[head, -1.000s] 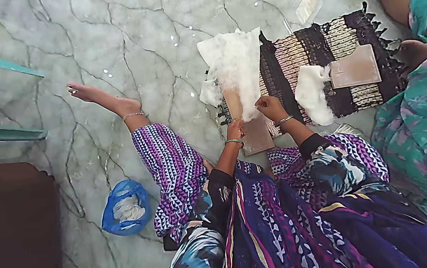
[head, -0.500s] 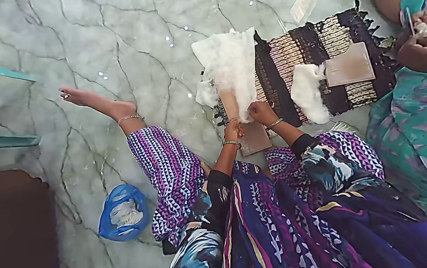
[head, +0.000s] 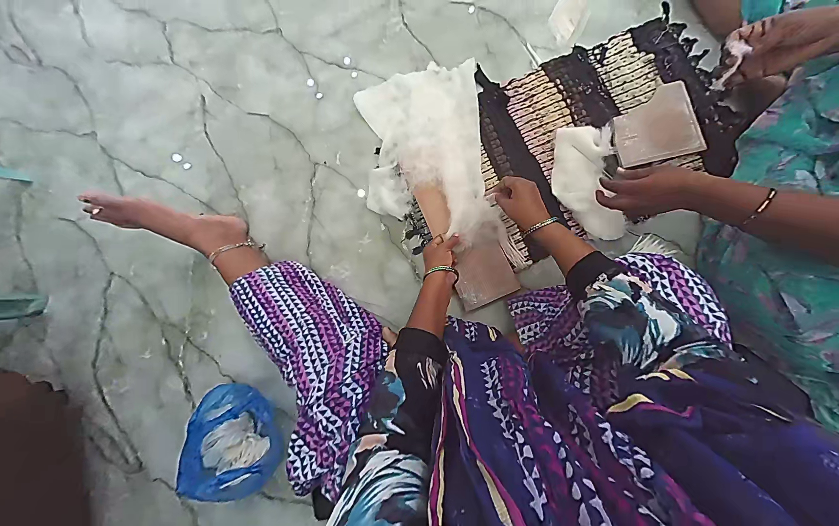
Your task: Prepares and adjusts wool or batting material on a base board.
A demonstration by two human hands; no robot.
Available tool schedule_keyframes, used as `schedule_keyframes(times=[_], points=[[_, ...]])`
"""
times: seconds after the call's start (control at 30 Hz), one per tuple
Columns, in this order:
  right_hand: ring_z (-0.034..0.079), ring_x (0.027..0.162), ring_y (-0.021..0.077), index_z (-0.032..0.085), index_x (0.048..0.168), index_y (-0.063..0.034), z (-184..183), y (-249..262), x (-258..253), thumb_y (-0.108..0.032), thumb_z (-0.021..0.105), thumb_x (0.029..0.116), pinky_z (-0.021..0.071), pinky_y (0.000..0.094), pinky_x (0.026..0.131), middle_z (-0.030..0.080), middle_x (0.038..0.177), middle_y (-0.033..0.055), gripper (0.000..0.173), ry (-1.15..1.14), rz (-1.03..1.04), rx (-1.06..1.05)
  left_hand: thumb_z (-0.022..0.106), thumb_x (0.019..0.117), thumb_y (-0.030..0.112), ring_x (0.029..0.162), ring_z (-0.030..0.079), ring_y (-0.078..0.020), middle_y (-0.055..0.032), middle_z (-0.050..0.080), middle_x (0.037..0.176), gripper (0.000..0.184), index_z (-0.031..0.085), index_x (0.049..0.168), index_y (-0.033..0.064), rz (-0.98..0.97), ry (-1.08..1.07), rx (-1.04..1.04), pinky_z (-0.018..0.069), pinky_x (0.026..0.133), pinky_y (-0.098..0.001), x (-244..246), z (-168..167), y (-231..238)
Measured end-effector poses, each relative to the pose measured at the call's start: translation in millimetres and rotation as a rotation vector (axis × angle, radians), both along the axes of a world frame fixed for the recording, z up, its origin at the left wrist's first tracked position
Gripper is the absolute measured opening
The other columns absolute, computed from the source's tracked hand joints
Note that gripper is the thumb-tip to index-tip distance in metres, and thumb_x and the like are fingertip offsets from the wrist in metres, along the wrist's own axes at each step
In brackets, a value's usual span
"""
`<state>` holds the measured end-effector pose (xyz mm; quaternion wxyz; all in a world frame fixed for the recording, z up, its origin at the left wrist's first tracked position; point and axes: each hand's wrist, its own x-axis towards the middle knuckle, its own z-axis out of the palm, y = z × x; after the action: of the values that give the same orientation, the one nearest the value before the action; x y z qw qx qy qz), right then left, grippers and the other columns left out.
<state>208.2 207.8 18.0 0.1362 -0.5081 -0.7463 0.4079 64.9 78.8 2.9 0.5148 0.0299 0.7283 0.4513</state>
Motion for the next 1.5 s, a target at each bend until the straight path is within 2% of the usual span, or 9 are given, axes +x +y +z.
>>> schedule_keyframes(times=[0.23,0.43,0.7,0.83,0.93,1.1,1.23,1.4,1.5], points=[[0.061,0.120,0.0430,0.051,0.146,0.0014,-10.0,-9.8,-11.9,-0.028,0.081,0.0876,0.0487,0.0588,0.102,0.059,0.135,0.0287,0.072,0.004,0.184,-0.095,0.065,0.0991,0.008,0.053,0.041,-0.0069,-0.0064,0.058,0.082,0.017,0.062,0.112,-0.0016,0.034,0.003,0.019,0.0366,0.048,-0.0212,-0.9,0.7,-0.3],[0.065,0.116,0.0425,0.068,0.124,0.0036,4.3,-6.1,-7.6,0.002,0.063,0.0906,0.0486,0.0603,0.101,0.069,0.120,0.0276,0.034,-0.060,0.139,-0.113,0.063,0.1005,0.010,0.052,0.041,-0.0068,-0.0076,0.058,0.083,0.019,0.060,0.114,-0.0027,0.030,0.032,0.011,0.0372,0.048,-0.0211,-10.1,2.3,3.2],[0.060,0.074,0.0110,0.059,0.126,0.0057,20.9,12.4,9.8,0.011,0.064,0.0899,0.0529,0.0284,0.069,0.067,0.098,0.0132,0.037,0.380,-0.081,-0.490,0.066,0.0981,0.009,0.056,0.042,-0.0085,-0.0064,0.055,0.084,0.018,0.062,0.112,-0.0015,0.029,0.278,-0.027,0.0386,0.052,-0.0241,-76.4,9.4,1.5],[0.060,0.072,0.0113,0.056,0.131,0.0035,17.0,0.8,-0.5,0.012,0.066,0.0894,0.0536,0.0297,0.070,0.065,0.091,0.0100,0.044,0.363,0.017,-0.619,0.069,0.0977,0.013,0.114,0.059,-0.0340,-0.0260,0.057,0.137,0.061,0.042,0.151,0.0009,0.037,0.393,-0.027,0.0499,0.092,-0.0498,-95.7,4.2,-16.1],[0.059,0.070,0.0118,0.052,0.136,0.0033,18.8,-13.4,-8.6,0.012,0.065,0.0888,0.0545,0.0295,0.070,0.061,0.086,0.0080,0.049,0.326,0.148,-0.676,0.069,0.0986,0.018,0.130,0.053,-0.0425,-0.0306,0.053,0.142,0.067,0.036,0.153,-0.0029,-0.050,0.542,0.049,0.0430,0.107,-0.0560,-82.2,12.3,-32.9],[0.061,0.069,0.0120,0.050,0.140,0.0026,14.4,-40.8,-17.2,0.014,0.068,0.0858,0.0553,0.0311,0.071,0.066,0.085,0.0096,0.059,0.231,0.471,-0.682,0.062,0.1010,0.016,0.080,0.058,-0.0163,-0.0168,0.066,0.117,0.056,0.043,0.152,0.0031,-0.444,0.349,0.259,0.0482,0.067,-0.0326,-32.4,24.3,-57.2],[0.062,0.068,0.0103,0.050,0.132,0.0038,16.0,-64.0,-21.7,0.012,0.060,0.0911,0.0554,0.0293,0.069,0.065,0.086,0.0090,0.043,0.223,0.454,-0.725,0.081,0.0844,0.005,0.125,0.059,-0.0300,-0.0214,0.053,0.147,0.078,0.043,0.153,0.0018,-0.581,0.284,0.355,0.0510,0.100,-0.0455,-12.7,19.4,-78.4],[0.061,0.079,0.0139,0.043,0.140,0.0029,39.6,-81.9,-15.0,0.007,0.049,0.0987,0.0543,0.0337,0.076,0.063,0.096,0.0125,0.042,0.206,0.343,-0.813,0.073,0.0907,0.003,0.101,0.066,-0.0246,-0.0218,0.069,0.120,0.039,0.064,0.127,-0.0072,-0.480,0.389,0.339,0.0526,0.092,-0.0393,0.8,20.8,-87.3],[0.063,0.083,0.0175,0.042,0.142,0.0045,37.1,-94.6,-15.8,0.010,0.053,0.0956,0.0550,0.0355,0.079,0.063,0.104,0.0178,0.048,0.172,0.387,-0.707,0.070,0.0942,0.007,0.117,0.065,-0.0296,-0.0255,0.066,0.126,0.040,0.062,0.130,-0.0085,-0.521,0.416,0.300,0.0488,0.105,-0.0402,-5.5,28.4,-97.7]])
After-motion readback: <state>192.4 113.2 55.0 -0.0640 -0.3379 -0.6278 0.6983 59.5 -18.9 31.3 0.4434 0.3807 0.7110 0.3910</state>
